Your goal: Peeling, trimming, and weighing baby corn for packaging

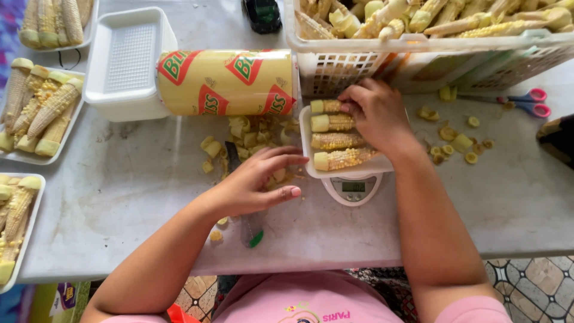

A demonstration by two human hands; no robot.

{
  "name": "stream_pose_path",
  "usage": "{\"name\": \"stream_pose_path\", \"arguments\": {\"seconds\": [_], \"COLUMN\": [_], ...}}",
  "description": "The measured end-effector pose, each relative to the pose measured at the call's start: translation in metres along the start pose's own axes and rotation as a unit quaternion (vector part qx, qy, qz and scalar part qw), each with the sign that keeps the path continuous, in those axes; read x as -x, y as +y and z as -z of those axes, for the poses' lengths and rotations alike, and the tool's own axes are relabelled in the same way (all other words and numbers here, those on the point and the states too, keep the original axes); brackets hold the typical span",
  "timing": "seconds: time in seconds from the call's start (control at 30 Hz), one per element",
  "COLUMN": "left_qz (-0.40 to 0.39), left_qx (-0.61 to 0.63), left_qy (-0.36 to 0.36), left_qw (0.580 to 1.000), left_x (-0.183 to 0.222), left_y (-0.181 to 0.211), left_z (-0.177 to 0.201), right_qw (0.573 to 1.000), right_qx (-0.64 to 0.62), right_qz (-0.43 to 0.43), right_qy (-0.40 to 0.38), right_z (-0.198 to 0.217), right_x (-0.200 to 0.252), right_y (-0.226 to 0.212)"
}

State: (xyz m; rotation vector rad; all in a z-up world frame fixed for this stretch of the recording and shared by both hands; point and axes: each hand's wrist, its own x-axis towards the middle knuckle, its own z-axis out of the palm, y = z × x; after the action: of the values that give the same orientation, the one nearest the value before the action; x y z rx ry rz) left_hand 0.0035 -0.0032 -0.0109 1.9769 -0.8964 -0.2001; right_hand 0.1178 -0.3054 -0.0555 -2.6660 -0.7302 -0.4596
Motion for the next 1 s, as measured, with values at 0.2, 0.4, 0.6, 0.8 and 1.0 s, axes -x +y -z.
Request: {"name": "stream_pose_path", "arguments": {"seconds": [0.2,0.4,0.6,0.8,1.0], "left_qz": [0.0,-0.007,-0.004,0.007,-0.004], "left_qx": [0.0,-0.006,-0.023,-0.036,-0.024], "left_qy": [0.012,0.017,0.002,-0.009,-0.014], "left_qw": [1.0,1.0,1.0,0.999,1.0], "left_x": [0.0,0.001,0.001,0.001,0.0], "left_y": [0.0,-0.004,-0.009,-0.007,-0.001], "left_z": [-0.001,-0.003,-0.001,0.002,0.004], "right_qw": [1.0,0.999,0.995,0.981,0.996], "right_qx": [0.012,0.02,0.021,-0.065,-0.017], "right_qz": [0.006,-0.002,-0.044,-0.143,-0.084], "right_qy": [-0.01,-0.037,-0.082,-0.114,-0.022], "right_z": [0.002,0.004,0.024,0.063,0.048], "right_x": [0.004,0.007,0.0,-0.006,0.023], "right_y": [0.0,0.003,-0.024,-0.043,0.027]}}
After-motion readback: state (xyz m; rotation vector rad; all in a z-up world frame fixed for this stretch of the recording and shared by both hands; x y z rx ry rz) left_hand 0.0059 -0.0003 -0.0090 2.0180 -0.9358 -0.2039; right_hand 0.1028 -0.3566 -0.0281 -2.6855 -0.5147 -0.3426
